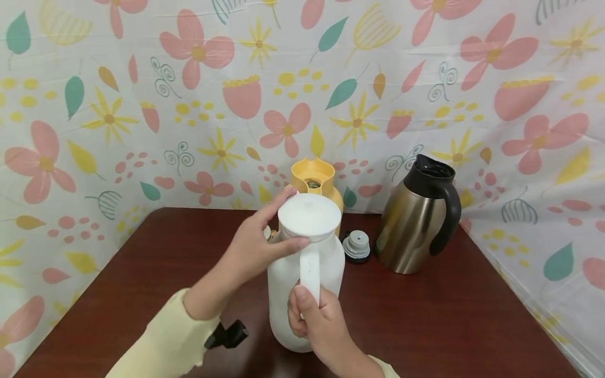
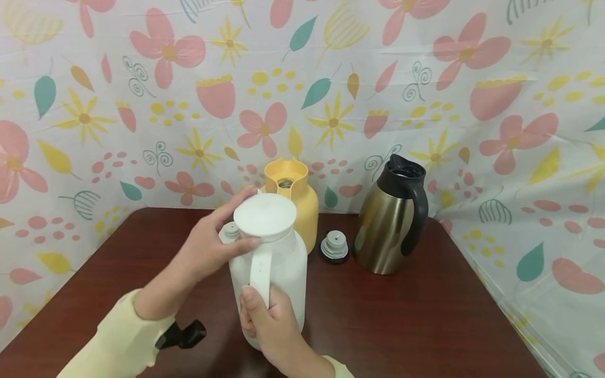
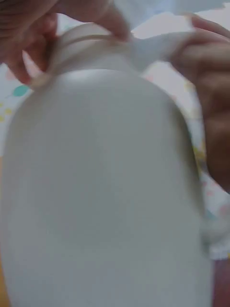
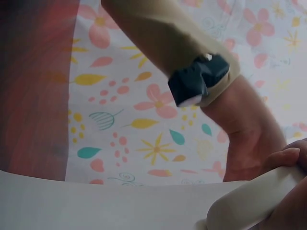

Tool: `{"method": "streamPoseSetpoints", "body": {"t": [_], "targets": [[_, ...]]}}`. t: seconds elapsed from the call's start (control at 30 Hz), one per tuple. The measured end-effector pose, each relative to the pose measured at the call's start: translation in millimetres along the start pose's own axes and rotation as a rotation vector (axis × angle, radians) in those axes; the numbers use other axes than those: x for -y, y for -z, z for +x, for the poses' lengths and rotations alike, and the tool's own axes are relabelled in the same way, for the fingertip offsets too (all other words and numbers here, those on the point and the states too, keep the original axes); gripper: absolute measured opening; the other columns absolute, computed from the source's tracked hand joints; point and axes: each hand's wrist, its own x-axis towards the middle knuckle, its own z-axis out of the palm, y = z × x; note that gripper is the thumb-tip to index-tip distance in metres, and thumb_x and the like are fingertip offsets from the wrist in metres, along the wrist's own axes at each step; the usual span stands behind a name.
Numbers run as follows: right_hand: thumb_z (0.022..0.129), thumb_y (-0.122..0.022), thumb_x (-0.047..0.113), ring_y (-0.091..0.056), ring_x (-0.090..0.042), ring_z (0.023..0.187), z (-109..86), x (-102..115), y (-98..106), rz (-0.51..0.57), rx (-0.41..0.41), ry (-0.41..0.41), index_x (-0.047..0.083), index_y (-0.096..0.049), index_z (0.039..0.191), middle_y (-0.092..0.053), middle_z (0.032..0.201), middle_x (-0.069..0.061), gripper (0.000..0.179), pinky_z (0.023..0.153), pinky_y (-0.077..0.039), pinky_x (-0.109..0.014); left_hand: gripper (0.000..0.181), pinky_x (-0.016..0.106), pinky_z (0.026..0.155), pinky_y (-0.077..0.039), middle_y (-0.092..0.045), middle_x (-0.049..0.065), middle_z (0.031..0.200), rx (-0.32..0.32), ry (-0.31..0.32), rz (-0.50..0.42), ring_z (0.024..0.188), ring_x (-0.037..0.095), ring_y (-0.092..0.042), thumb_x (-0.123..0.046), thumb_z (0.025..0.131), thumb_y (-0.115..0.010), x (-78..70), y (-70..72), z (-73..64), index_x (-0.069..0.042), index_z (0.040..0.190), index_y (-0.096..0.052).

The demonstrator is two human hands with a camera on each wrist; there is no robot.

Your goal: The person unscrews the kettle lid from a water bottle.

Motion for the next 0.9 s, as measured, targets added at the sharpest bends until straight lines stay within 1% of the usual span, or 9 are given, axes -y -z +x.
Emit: {"method": "streamPoseSetpoints", "body": {"t": [0.1,0.3,0.4,0.43,0.53,0.6,0.67,0.77,0.9], "targets": [[0.113,-0.035,0.019,-0.023,-0.018,0.043,0.3,4,-1,0.01,0.0,0.007,-0.004,-0.034,0.073,-0.025,0.052,-0.015,0.046,0.038,-0.021,-0.022,0.089,0.055,0.119,-0.039,-0.039,0.003,0.166,-0.078,-0.034,0.03,0.152,0.025,-0.04,-0.025,0.087,-0.082,-7.6,-11.3,-9.1,-0.017,0.161,-0.034],[0.113,-0.035,0.017,-0.023,-0.019,0.043,0.1,5,-2,0.007,-0.005,0.005,-0.004,-0.035,0.073,-0.025,0.052,-0.015,0.045,0.038,-0.021,-0.022,0.089,0.058,0.121,-0.036,-0.035,0.009,0.167,-0.084,-0.099,0.047,0.156,0.03,-0.033,-0.026,0.089,-0.079,-7.5,-13.7,-11.6,-0.01,0.162,-0.031],[0.113,-0.034,0.017,-0.023,-0.02,0.042,0.5,2,-1,-0.01,0.003,0.013,-0.004,-0.035,0.074,-0.025,0.052,-0.015,0.045,0.037,-0.021,-0.022,0.097,0.061,0.122,-0.031,-0.034,0.006,0.168,-0.049,-0.085,0.041,0.158,0.03,-0.029,-0.053,0.088,-0.076,1.6,-4.0,-8.6,-0.016,0.163,-0.027],[0.113,-0.034,0.016,-0.023,-0.02,0.041,0.5,0,0,-0.015,0.007,0.021,-0.004,-0.035,0.074,-0.025,0.052,-0.016,0.044,0.037,-0.021,-0.022,0.102,0.062,0.124,-0.028,-0.033,0.005,0.169,-0.023,-0.078,0.001,0.159,0.029,-0.026,-0.062,0.086,-0.074,6.5,0.7,-5.7,-0.018,0.164,-0.025],[0.113,-0.033,0.015,-0.024,-0.022,0.04,0.9,-2,2,-0.022,0.017,0.041,-0.005,-0.034,0.074,-0.026,0.051,-0.017,0.044,0.036,-0.022,-0.023,0.121,0.066,0.126,-0.015,-0.026,0.006,0.171,0.109,-0.047,-0.223,0.162,0.028,-0.015,-0.081,0.077,-0.068,28.4,15.2,10.0,-0.02,0.166,-0.013],[0.113,-0.032,0.015,-0.024,-0.022,0.04,0.8,-2,2,-0.025,0.016,0.041,-0.005,-0.034,0.074,-0.026,0.051,-0.017,0.044,0.036,-0.022,-0.023,0.129,0.066,0.127,-0.011,-0.02,0.012,0.173,0.237,-0.028,-0.407,0.162,0.029,-0.011,-0.081,0.074,-0.071,45.0,21.5,25.1,-0.017,0.167,-0.007],[0.113,-0.032,0.014,-0.024,-0.022,0.04,1.0,-2,2,-0.028,0.017,0.043,-0.005,-0.034,0.074,-0.026,0.051,-0.017,0.044,0.036,-0.022,-0.023,0.137,0.062,0.127,-0.015,-0.02,0.018,0.171,0.379,-0.014,-0.545,0.159,0.029,-0.02,-0.078,0.071,-0.075,60.8,23.4,40.0,-0.012,0.166,-0.002],[0.113,-0.032,0.015,-0.024,-0.019,0.041,0.5,1,2,-0.03,0.013,0.019,-0.004,-0.034,0.072,-0.026,0.051,-0.016,0.045,0.037,-0.022,-0.022,0.142,0.046,0.122,-0.033,-0.036,0.011,0.164,0.56,-0.034,-0.614,0.146,0.017,-0.043,-0.078,0.068,-0.078,78.6,19.3,59.0,-0.006,0.165,-0.003],[0.113,-0.032,0.014,-0.024,-0.017,0.043,-0.4,4,1,-0.035,0.015,-0.006,-0.003,-0.035,0.072,-0.027,0.052,-0.015,0.044,0.039,-0.023,-0.02,0.142,0.032,0.113,-0.04,-0.055,-0.013,0.143,0.739,-0.121,-0.655,0.131,0.004,-0.053,-0.078,0.068,-0.078,88.6,8.8,77.9,-0.002,0.164,-0.006]]}}
